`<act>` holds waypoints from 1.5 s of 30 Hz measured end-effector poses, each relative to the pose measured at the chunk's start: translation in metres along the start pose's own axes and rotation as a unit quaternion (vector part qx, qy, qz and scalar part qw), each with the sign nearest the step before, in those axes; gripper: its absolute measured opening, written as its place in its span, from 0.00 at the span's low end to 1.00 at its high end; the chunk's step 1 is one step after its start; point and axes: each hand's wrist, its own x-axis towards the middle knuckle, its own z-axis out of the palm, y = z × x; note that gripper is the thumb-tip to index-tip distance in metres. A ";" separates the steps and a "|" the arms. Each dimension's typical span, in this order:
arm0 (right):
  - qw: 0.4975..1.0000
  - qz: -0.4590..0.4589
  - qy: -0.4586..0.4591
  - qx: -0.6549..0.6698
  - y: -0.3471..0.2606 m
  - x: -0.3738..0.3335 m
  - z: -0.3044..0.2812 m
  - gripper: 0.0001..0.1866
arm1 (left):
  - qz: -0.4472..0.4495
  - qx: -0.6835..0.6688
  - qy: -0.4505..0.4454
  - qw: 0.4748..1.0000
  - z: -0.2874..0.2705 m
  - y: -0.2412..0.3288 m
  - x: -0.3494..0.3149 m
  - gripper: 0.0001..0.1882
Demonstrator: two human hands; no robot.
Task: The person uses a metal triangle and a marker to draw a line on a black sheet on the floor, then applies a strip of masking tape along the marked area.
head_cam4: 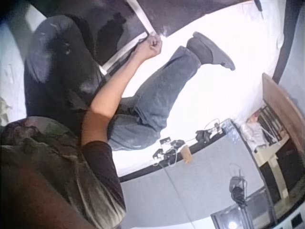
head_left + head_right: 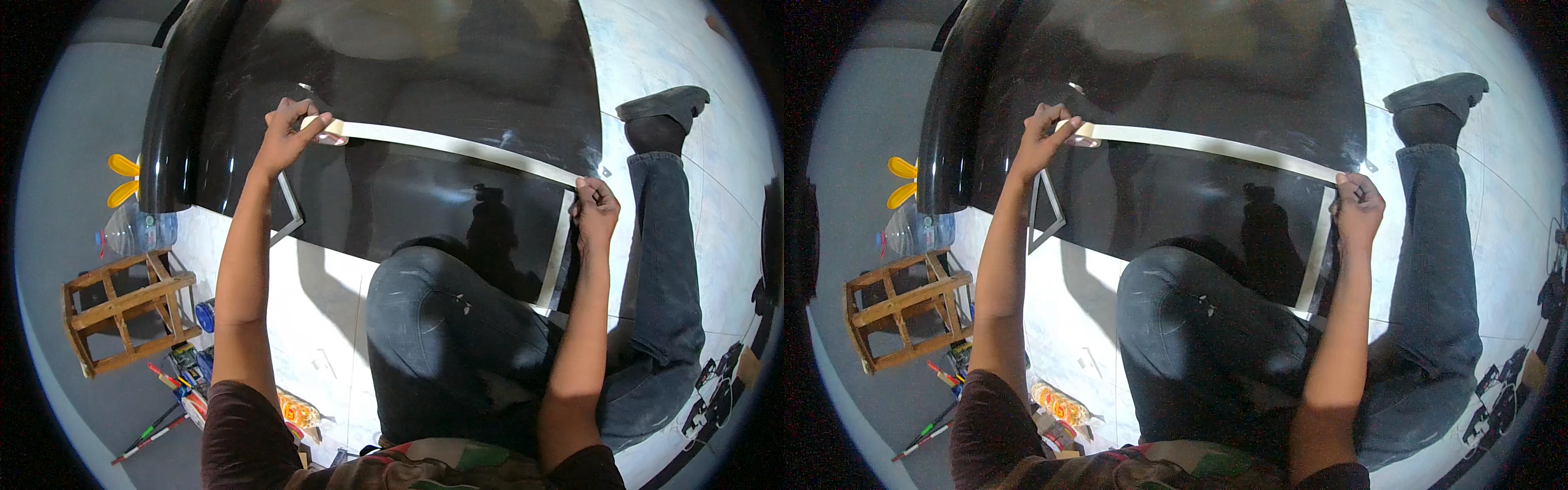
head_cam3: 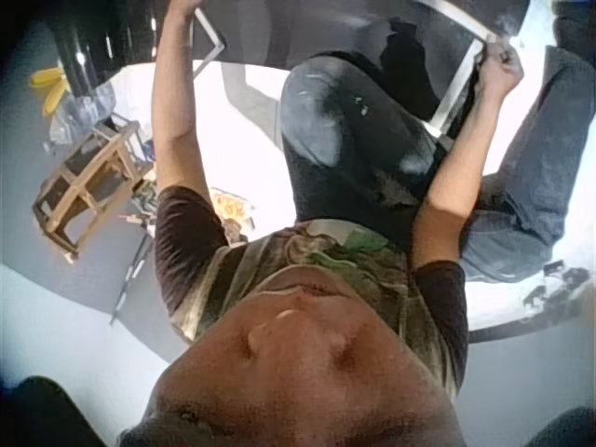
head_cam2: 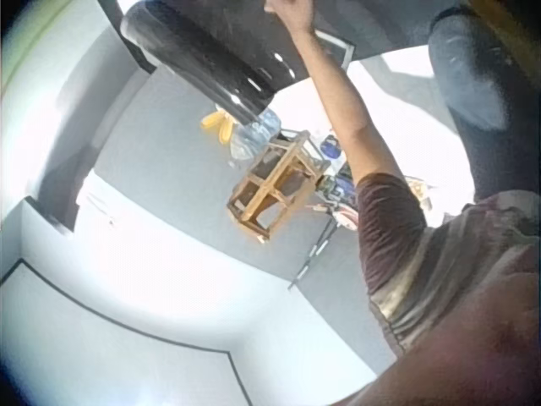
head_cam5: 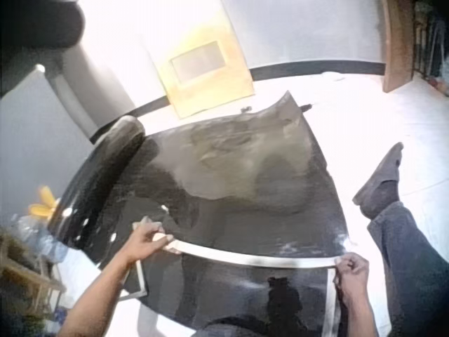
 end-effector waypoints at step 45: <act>0.961 -0.145 0.036 -0.232 -0.001 -0.011 0.002 0.07 | -0.115 0.282 -0.081 0.949 0.058 0.052 -0.008 0.30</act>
